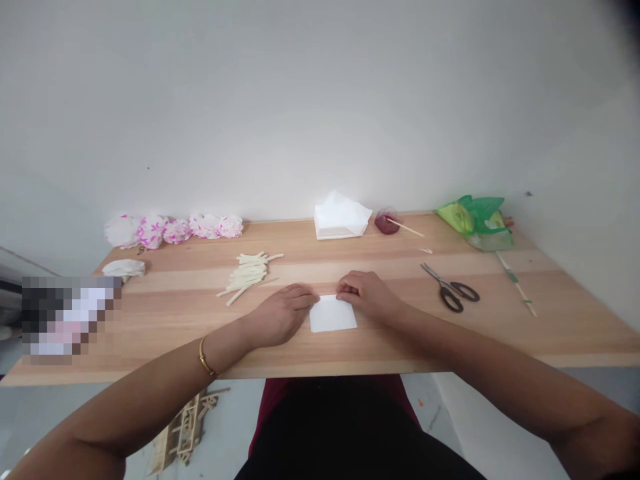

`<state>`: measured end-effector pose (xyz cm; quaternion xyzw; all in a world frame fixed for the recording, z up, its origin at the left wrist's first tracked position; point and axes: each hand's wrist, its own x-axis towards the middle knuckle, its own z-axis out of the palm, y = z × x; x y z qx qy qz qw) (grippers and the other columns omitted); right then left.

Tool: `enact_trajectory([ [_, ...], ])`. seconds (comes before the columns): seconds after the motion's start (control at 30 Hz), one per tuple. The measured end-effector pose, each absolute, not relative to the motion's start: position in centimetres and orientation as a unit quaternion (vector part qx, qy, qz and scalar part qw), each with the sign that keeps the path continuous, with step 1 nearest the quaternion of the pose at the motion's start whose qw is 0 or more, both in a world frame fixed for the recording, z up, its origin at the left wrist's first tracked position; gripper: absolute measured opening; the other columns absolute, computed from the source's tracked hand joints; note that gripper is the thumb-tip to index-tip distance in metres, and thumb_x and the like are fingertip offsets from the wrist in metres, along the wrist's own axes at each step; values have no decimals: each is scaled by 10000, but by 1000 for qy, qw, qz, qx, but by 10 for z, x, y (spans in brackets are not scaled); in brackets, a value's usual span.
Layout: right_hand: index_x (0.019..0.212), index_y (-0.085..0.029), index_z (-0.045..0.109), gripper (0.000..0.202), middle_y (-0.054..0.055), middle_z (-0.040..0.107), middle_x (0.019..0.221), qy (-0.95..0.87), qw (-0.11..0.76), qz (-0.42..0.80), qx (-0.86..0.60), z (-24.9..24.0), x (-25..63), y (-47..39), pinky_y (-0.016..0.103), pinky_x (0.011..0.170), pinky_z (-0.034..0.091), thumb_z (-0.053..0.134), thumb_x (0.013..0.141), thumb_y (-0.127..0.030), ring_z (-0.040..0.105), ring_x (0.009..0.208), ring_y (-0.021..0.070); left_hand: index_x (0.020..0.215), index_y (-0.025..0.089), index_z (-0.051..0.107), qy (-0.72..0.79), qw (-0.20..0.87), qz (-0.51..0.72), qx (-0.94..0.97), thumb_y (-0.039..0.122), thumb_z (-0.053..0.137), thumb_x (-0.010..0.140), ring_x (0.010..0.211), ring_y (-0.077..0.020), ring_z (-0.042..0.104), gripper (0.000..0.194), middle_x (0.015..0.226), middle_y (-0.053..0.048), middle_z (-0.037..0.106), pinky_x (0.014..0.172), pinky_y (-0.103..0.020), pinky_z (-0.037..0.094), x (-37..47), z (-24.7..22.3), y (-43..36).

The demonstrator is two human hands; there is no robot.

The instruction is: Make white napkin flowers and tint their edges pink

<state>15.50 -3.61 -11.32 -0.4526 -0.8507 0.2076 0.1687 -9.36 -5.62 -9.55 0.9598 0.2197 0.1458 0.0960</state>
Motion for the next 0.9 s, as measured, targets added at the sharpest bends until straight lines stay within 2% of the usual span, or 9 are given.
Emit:
enact_trajectory([
  [0.2,769,-193,659,77,12,670,771,-857,88,201,-466,-107,152,-23,232,585,367,645,798,-263,588,691,142,1158,122,580,260,71,166,949,129,404,900,1158,-239,530,312,1161,-139,635,998,-476,445,-102,-104,-69],
  [0.3,751,-197,659,91,20,673,761,-863,52,180,-470,-107,148,-19,236,544,348,643,794,-275,592,668,152,1065,157,636,275,105,141,945,166,429,901,1125,-212,550,264,1148,-103,647,986,-423,456,-108,-96,-68],
  [0.4,733,-188,642,98,46,664,778,-874,34,146,-462,-106,144,-20,253,551,357,629,804,-254,596,691,178,985,175,665,339,140,143,919,212,456,900,1047,-196,589,229,1131,-90,648,909,-369,495,-105,-81,-61],
  [0.47,754,-174,629,98,79,655,824,-883,34,115,-453,-106,142,-24,272,579,374,615,821,-244,596,755,212,991,162,658,391,148,184,889,237,471,898,1027,-197,596,222,1128,-103,643,905,-358,487,-94,-74,-52],
  [0.57,814,-140,614,95,127,631,896,-897,42,62,-436,-107,140,-33,311,637,398,573,858,-214,573,842,256,1012,162,642,386,219,190,876,288,539,866,956,-181,619,219,1033,-82,667,849,-307,491,-70,-69,-36],
  [0.73,845,-117,588,170,126,607,847,-912,68,-8,-404,-106,145,-45,368,734,409,432,913,-110,542,803,246,875,181,670,361,281,95,884,283,575,826,790,-170,625,148,855,-33,685,704,-263,476,-42,-68,-23],
  [0.9,794,-132,590,259,114,605,802,-921,106,-37,-374,-100,154,-51,370,751,400,372,934,-113,521,783,240,756,175,660,406,296,112,857,268,551,832,682,-144,594,163,757,-7,668,615,-242,437,-39,-63,-28],
])
